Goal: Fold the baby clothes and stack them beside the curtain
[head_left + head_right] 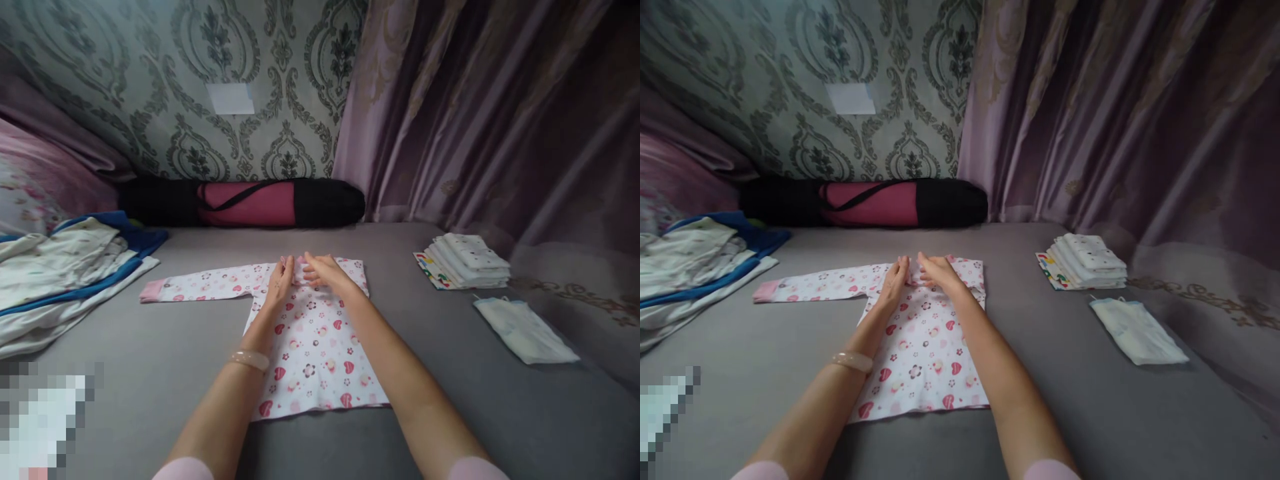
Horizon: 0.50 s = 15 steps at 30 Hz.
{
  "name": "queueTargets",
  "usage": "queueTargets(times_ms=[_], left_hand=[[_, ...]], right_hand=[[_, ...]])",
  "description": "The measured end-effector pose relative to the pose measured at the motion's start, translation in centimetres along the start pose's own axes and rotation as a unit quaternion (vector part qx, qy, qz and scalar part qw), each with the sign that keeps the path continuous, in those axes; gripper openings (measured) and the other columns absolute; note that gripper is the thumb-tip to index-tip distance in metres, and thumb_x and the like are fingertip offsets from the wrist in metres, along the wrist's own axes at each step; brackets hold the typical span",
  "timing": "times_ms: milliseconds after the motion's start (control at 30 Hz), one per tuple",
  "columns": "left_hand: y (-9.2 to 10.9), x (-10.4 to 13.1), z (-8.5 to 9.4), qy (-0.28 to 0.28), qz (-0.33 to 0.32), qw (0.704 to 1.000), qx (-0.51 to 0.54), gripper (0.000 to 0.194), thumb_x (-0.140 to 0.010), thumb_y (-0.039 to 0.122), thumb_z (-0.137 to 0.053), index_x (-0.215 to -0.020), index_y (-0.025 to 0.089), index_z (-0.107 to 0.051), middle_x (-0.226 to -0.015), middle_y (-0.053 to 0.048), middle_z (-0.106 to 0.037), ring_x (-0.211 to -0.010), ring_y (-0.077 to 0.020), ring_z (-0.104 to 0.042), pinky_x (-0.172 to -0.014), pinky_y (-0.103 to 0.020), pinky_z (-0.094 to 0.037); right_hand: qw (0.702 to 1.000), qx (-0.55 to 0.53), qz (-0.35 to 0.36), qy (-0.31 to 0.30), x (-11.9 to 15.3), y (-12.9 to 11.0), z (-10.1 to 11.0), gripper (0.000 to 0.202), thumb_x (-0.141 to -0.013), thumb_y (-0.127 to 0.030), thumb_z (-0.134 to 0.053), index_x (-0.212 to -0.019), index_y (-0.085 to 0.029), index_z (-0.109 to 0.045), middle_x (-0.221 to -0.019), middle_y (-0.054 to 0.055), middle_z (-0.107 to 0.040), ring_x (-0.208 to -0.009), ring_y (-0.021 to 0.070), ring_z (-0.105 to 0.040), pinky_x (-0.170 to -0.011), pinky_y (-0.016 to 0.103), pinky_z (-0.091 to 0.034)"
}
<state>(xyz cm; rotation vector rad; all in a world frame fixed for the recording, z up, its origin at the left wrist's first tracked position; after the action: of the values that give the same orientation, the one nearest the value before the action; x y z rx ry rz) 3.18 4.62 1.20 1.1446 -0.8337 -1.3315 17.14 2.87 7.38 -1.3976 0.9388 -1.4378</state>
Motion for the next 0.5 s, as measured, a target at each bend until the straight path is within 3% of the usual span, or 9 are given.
queueTargets(times_ms=[133,200,267,400,500], left_hand=[[0.0,0.2,0.1,0.023,-0.019,0.999,0.011,0.037,-0.080,0.051,-0.057,-0.087,0.015,-0.060,-0.083,-0.005,-0.063,-0.078,-0.0189,-0.057,-0.073,-0.029,-0.045],[-0.4,0.1,0.0,0.036,-0.032,0.998,0.028,0.029,-0.078,0.043,-0.058,-0.085,0.016,-0.059,-0.080,-0.003,-0.062,-0.076,-0.0173,-0.056,-0.071,-0.027,-0.044],[-0.9,0.0,-0.1,0.046,-0.040,0.997,0.040,0.024,-0.079,0.040,-0.055,-0.082,0.017,-0.058,-0.076,-0.002,-0.060,-0.073,-0.0161,-0.054,-0.069,-0.026,-0.043],[-1.4,-0.2,0.1,0.073,-0.041,0.995,0.063,0.024,-0.079,0.041,-0.054,-0.083,0.018,-0.057,-0.076,-0.001,-0.058,-0.072,-0.0161,-0.054,-0.067,-0.026,-0.043],[-1.8,-0.4,0.3,0.092,-0.038,0.993,0.063,0.027,-0.079,0.041,-0.054,-0.091,0.017,-0.057,-0.082,-0.003,-0.061,-0.077,-0.0181,-0.058,-0.071,-0.028,-0.046]], right_hand=[[0.993,0.033,0.035,0.109,-1.0,0.8,3.3,0.038,-0.100,-0.038,-0.037,-0.106,-0.013,-0.064,-0.105,0.013,-0.070,-0.079,0.0156,-0.068,-0.062,0.023,-0.052],[0.971,0.142,0.068,0.178,-1.3,1.3,5.2,0.033,-0.099,-0.030,-0.037,-0.105,-0.014,-0.066,-0.101,0.012,-0.071,-0.084,0.0173,-0.068,-0.069,0.025,-0.052],[0.928,0.284,0.110,0.213,-1.3,2.1,6.2,0.029,-0.096,-0.025,-0.041,-0.105,-0.016,-0.067,-0.099,0.011,-0.071,-0.093,0.0204,-0.066,-0.079,0.028,-0.050],[0.847,0.465,0.197,0.168,-0.7,3.9,5.5,0.036,-0.093,-0.015,-0.038,-0.118,-0.016,-0.063,-0.119,0.013,-0.065,-0.114,0.0207,-0.057,-0.099,0.031,-0.040],[0.807,0.529,0.237,0.111,0.0,4.9,3.5,0.042,-0.093,-0.014,-0.036,-0.132,-0.011,-0.054,-0.143,0.015,-0.047,-0.135,0.0216,-0.037,-0.112,0.037,-0.026]])
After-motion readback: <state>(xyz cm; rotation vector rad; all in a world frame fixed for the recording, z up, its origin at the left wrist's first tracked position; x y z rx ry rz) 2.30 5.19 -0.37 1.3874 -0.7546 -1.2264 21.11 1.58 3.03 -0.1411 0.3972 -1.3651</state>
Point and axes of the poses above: each hand's wrist, its own x-axis away from the middle knuckle, its own z-axis out of the back of the hand, y = z × x, the point moved 2 cm from there along -x, towards the middle knuckle
